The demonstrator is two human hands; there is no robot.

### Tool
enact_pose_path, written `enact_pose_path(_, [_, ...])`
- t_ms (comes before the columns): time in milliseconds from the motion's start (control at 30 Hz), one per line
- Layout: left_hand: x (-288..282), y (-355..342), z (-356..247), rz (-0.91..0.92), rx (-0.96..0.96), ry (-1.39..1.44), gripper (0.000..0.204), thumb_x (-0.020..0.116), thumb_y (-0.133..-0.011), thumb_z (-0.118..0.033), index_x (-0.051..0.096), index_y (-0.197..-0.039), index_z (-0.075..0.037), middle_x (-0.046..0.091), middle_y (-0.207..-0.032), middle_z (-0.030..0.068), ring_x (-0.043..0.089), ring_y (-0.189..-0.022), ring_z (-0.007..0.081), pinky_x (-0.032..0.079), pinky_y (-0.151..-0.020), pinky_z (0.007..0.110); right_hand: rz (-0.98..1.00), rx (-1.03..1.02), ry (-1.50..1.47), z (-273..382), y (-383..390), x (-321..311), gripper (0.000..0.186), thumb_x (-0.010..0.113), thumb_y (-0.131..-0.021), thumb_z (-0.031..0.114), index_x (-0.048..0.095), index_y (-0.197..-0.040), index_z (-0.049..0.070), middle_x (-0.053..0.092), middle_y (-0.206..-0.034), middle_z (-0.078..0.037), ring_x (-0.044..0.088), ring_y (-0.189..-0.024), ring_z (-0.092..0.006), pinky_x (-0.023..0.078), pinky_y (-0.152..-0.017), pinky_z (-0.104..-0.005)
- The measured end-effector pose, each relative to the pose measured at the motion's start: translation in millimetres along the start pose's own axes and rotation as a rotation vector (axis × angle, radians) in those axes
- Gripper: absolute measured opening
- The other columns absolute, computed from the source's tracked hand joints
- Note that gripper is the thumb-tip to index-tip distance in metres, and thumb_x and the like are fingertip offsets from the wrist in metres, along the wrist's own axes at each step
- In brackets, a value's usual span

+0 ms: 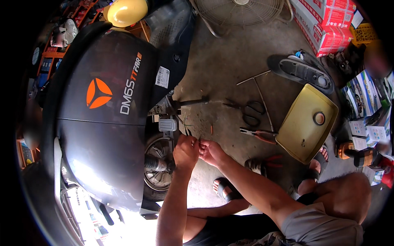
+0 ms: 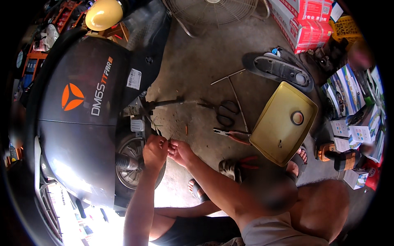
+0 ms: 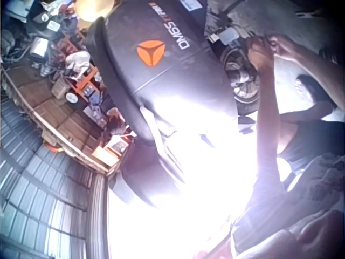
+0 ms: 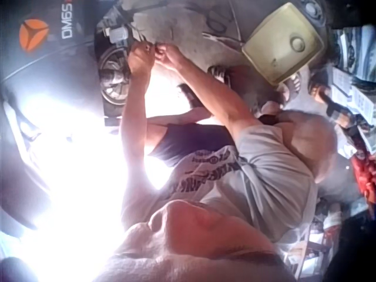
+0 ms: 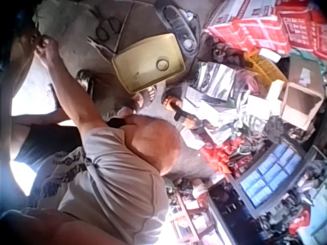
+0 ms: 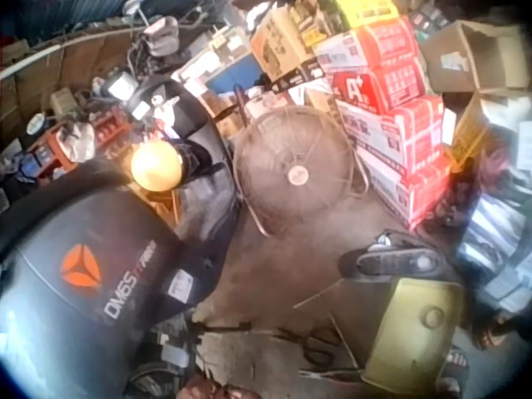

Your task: The person sits on the floor in a workshop and works on the wiring of a scooter. They use pliers to strip and twist wires near the scooter's engine area.

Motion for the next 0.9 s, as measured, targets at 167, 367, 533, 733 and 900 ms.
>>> enact_pose_path(167, [2.9, -0.1, 5.9, 0.044, -0.022, 0.02, 0.008, 0.064, -0.076, -0.016, 0.062, -0.075, -0.009, 0.058, -0.083, 0.0122, 0.061, -0.072, 0.0344, 0.05, -0.062, 0.043, 0.021, 0.028, -0.055, -8.2, -8.2, -10.3, 0.011, 0.05, -0.087, 0.017, 0.059, -0.087, 0.009, 0.063, -0.088, -0.001, 0.058, -0.084, -0.0135, 0.043, -0.082, -0.0318])
enact_pose_path(367, [3.5, 3.0, 9.1, 0.09, -0.03, 0.062, 0.006, 0.063, -0.077, -0.012, 0.061, -0.081, -0.008, 0.057, -0.085, 0.012, 0.061, -0.075, 0.0339, 0.05, -0.064, 0.043, 0.058, -0.007, -0.099, -1.6, 0.1, 0.0, 0.008, 0.057, -0.083, 0.011, 0.06, -0.09, 0.011, 0.061, -0.082, 0.003, 0.055, -0.078, -0.0094, 0.043, -0.077, -0.0281])
enact_pose_path(533, [-0.2, 2.4, 8.4, 0.047, -0.056, 0.16, 0.009, 0.062, -0.077, -0.005, 0.056, -0.084, -0.005, 0.058, -0.084, 0.0131, 0.061, -0.074, 0.0321, 0.049, -0.064, 0.041, 0.154, 0.009, -0.112, 4.5, 8.9, 11.7, 0.019, 0.06, -0.083, 0.01, 0.058, -0.102, 0.009, 0.057, -0.078, 0.005, 0.052, -0.073, -0.0088, 0.042, -0.077, -0.0272])
enact_pose_path(733, [-6.3, 0.6, 5.9, 0.049, -0.027, 0.19, 0.012, 0.061, -0.075, 0.0, 0.054, -0.084, -0.003, 0.058, -0.082, 0.0136, 0.06, -0.072, 0.0309, 0.049, -0.062, 0.039, 0.276, 0.012, -0.126, 5.5, 7.8, 12.3, 0.019, 0.06, -0.086, 0.012, 0.057, -0.105, 0.009, 0.055, -0.077, 0.006, 0.05, -0.072, -0.0081, 0.042, -0.077, -0.0279])
enact_pose_path(900, [-7.9, 0.1, 11.0, 0.068, -0.001, 0.284, 0.01, 0.061, -0.075, 0.001, 0.058, -0.083, -0.003, 0.057, -0.081, 0.0137, 0.061, -0.072, 0.0289, 0.049, -0.062, 0.037, 0.29, 0.009, -0.164, 2.5, 5.4, 10.5, 0.014, 0.059, -0.087, 0.011, 0.059, -0.101, 0.01, 0.057, -0.078, 0.004, 0.052, -0.072, -0.0087, 0.042, -0.077, -0.0281])
Point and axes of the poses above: each hand's wrist, its own y-axis away from the middle knuckle, its own x-axis out of the palm, z = x × y, the point moved 4 cm from there along -y, towards the middle knuckle
